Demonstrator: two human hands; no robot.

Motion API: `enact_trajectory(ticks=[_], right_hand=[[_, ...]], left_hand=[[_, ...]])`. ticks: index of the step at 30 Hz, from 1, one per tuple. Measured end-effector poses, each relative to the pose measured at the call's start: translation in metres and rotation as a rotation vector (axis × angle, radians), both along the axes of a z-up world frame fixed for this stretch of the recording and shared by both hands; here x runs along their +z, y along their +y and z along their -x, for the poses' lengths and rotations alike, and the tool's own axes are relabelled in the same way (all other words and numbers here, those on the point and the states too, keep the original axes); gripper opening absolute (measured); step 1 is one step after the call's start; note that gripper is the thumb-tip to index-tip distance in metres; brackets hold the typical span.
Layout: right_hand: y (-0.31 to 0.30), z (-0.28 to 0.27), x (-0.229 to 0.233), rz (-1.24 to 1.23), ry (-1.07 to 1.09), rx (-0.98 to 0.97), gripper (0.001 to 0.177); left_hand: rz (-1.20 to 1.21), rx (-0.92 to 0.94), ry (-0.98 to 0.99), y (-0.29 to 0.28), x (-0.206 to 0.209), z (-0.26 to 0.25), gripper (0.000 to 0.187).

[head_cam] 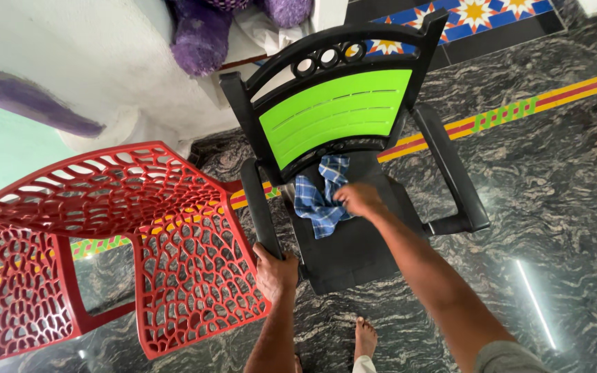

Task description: The person cleans plastic chairs and a wooden bench by wiping their surfaces with a cloth.

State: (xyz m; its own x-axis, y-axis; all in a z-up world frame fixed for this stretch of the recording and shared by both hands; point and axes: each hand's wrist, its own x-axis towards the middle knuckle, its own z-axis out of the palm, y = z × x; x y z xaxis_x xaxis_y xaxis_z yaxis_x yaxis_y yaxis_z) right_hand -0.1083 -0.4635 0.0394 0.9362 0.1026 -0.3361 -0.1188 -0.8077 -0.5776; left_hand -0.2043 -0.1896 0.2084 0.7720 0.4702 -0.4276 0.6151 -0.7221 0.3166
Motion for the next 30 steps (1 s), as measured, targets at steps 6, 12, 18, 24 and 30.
enact_trajectory(ticks=[6, 12, 18, 24, 30], right_hand=[[0.058, 0.057, -0.044, 0.156, -0.76, 0.58, 0.031], [0.047, 0.053, -0.028, 0.106, -0.36, 0.234, 0.013], [0.002, 0.007, 0.057, -0.893, -0.405, -0.457, 0.015], [-0.006, -0.084, 0.204, -0.409, -0.887, -0.414, 0.02], [0.011, -0.144, 0.234, -0.061, -1.145, -0.379, 0.022]], left_hand=[[0.037, 0.015, 0.142, 0.002, 0.006, -0.003, 0.076], [0.004, -0.005, 0.076, 0.002, 0.004, 0.0, 0.075], [0.028, 0.007, 0.085, 0.001, 0.004, -0.002, 0.07], [0.015, 0.015, 0.046, -0.001, 0.006, -0.001, 0.065], [0.008, -0.009, 0.062, 0.001, 0.003, -0.002, 0.064]])
